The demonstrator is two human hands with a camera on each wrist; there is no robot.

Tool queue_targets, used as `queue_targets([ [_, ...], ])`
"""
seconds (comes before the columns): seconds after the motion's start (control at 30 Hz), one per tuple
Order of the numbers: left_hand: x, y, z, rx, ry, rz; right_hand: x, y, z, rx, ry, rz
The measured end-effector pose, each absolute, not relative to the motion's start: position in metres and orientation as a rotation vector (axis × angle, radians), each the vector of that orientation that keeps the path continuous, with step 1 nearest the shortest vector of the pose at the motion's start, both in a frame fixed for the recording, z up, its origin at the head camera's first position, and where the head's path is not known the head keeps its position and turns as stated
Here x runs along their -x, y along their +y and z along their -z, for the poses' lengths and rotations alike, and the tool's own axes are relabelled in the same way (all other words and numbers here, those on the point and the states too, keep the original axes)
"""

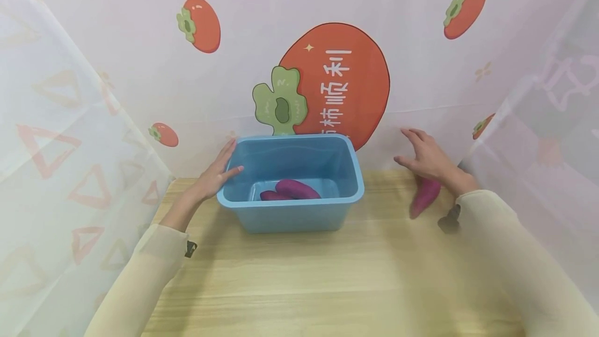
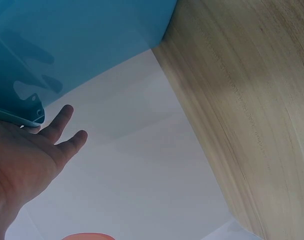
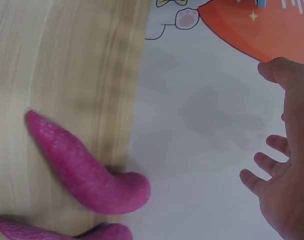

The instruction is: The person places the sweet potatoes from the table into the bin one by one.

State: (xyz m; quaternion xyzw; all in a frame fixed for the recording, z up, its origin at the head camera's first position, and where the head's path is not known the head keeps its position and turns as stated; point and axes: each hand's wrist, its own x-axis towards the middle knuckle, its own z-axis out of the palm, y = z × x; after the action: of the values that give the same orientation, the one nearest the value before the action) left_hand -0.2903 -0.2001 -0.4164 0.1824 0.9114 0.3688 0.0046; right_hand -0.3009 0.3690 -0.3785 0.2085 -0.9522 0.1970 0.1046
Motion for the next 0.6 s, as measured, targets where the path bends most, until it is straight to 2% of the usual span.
queue_targets([
  [0.6, 0.291, -0.200, 0.416, -0.569, 2.841, -1.175, 0.299, 0.394, 0.407, -0.524, -2.832, -0.611],
])
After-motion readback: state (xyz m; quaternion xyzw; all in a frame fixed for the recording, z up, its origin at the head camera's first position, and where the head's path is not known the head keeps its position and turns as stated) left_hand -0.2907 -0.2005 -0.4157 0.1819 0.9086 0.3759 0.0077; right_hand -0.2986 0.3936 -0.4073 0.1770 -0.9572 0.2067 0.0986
